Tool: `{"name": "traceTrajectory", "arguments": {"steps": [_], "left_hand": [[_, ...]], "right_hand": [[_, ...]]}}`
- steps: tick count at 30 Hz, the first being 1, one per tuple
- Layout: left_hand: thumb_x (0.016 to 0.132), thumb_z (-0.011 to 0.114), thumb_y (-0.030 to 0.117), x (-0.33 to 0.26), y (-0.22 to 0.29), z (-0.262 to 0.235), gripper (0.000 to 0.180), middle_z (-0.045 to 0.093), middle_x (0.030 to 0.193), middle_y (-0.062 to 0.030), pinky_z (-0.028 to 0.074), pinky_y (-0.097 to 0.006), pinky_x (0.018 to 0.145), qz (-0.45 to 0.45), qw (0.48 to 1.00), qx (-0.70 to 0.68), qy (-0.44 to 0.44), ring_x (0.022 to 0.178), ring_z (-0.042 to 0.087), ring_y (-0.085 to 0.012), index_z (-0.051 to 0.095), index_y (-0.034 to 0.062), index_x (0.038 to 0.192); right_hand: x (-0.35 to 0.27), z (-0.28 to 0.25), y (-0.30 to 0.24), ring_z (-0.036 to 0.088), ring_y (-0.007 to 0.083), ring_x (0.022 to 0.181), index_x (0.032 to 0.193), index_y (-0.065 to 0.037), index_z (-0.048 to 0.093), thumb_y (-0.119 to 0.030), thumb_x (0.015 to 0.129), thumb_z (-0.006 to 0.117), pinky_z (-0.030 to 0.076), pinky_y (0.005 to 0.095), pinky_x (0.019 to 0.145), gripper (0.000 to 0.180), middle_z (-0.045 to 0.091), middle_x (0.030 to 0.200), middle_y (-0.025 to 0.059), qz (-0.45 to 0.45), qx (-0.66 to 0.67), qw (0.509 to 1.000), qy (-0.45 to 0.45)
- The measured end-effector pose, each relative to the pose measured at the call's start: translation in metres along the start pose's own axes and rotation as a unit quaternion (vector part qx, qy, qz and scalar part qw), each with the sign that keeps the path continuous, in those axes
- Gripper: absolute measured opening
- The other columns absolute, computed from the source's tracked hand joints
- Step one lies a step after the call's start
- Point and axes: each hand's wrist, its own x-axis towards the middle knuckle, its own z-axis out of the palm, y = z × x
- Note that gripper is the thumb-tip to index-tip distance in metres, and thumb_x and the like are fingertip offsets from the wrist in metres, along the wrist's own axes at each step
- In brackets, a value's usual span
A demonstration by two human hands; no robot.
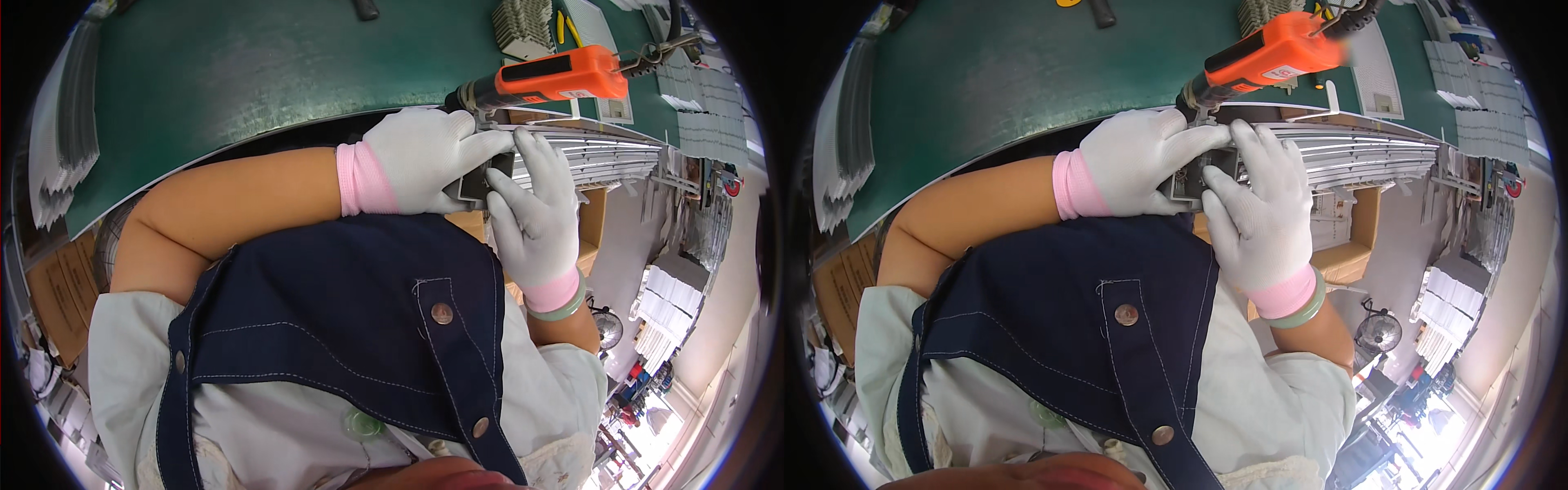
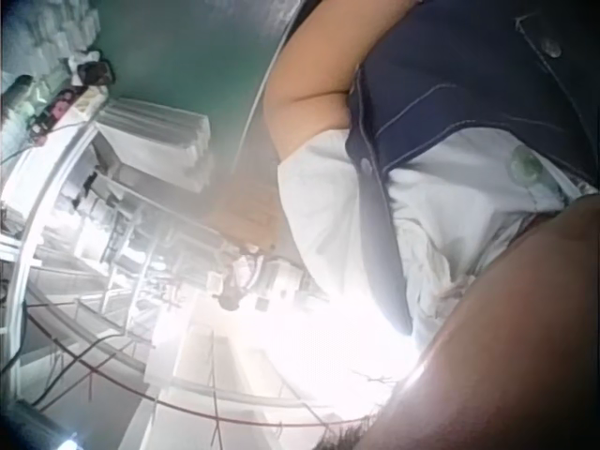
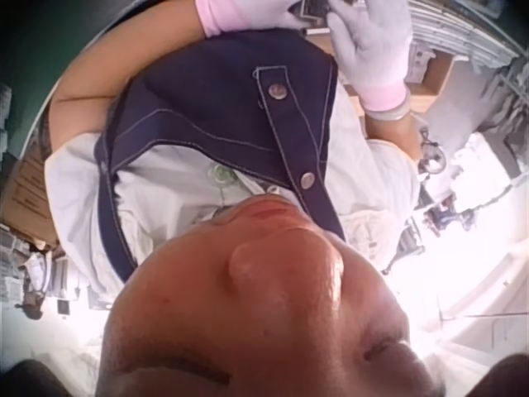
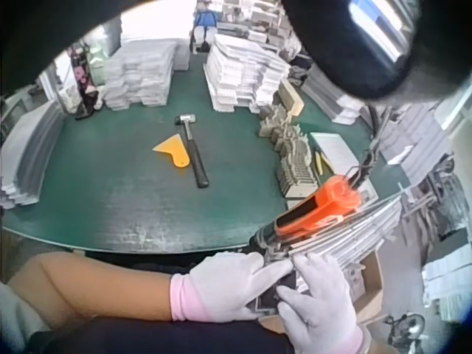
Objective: The person assembles small electronic components on a green workbench. They insert small metal pins into a grey plastic housing, then use a green-handled screwdriver to tighten screws and secure the parts. The person handles the components one at a time, repeating the insertion and tightening process.
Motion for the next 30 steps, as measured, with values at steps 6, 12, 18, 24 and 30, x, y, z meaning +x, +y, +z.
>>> {"name": "traceTrajectory", "arguments": {"steps": [6, 12, 18, 24, 30], "left_hand": [[0.069, 0.087, 0.033, 0.001, 0.001, 0.000, 0.077, 0.060, 0.084, -0.0135, 0.053, -0.043, 0.067, 0.004, 1.000, -0.001, -0.005, 0.077, 0.064, -0.0329, 0.054, 0.0134, 0.137], [0.070, 0.086, 0.034, 0.000, 0.001, 0.000, 0.077, 0.061, 0.085, -0.0144, 0.053, -0.045, 0.067, -0.002, 1.000, -0.004, -0.002, 0.078, 0.065, -0.0348, 0.054, 0.0133, 0.136], [0.070, 0.086, 0.035, 0.001, 0.002, -0.002, 0.078, 0.061, 0.086, -0.0152, 0.053, -0.045, 0.068, -0.007, 1.000, -0.006, 0.013, 0.078, 0.064, -0.0357, 0.053, 0.0118, 0.137], [0.068, 0.086, 0.029, 0.006, 0.003, 0.001, 0.082, 0.062, 0.091, -0.0164, 0.053, -0.045, 0.074, -0.007, 0.998, -0.044, 0.033, 0.084, 0.064, -0.0364, 0.050, 0.0102, 0.139], [0.066, 0.086, 0.029, 0.007, 0.015, -0.005, 0.081, 0.063, 0.091, -0.0174, 0.053, -0.045, 0.075, -0.009, 0.995, -0.075, 0.071, 0.084, 0.063, -0.0373, 0.052, 0.0107, 0.137]], "right_hand": [[-0.006, 0.011, 0.001, 0.054, 0.0456, 0.122, 0.093, -0.005, 0.074, -0.003, 0.076, 0.069, 0.042, 0.0526, 0.105, 0.018, 0.061, 0.128, 0.0249, 0.115, 0.171, 0.977, 0.047], [-0.002, 0.005, 0.005, 0.057, 0.0420, 0.122, 0.099, -0.005, 0.073, -0.002, 0.078, 0.069, 0.044, 0.0465, 0.105, 0.022, 0.060, 0.131, 0.0251, 0.013, 0.055, 0.998, 0.027], [-0.007, 0.000, 0.004, 0.058, 0.0398, 0.120, 0.103, -0.004, 0.072, -0.002, 0.081, 0.068, 0.045, 0.0415, 0.103, 0.022, 0.059, 0.134, 0.0236, 0.130, 0.190, 0.971, 0.063], [0.032, -0.007, -0.003, 0.065, 0.0327, 0.069, 0.092, -0.010, 0.073, -0.012, 0.081, 0.067, 0.051, 0.0420, 0.063, 0.012, 0.063, 0.071, 0.0117, 0.041, 0.083, 0.992, -0.084], [0.056, -0.030, 0.010, 0.065, 0.0359, 0.073, 0.087, -0.008, 0.071, -0.017, 0.082, 0.065, 0.052, 0.0430, 0.065, 0.012, 0.066, 0.077, 0.0146, -0.008, 0.070, 0.973, -0.222]]}}
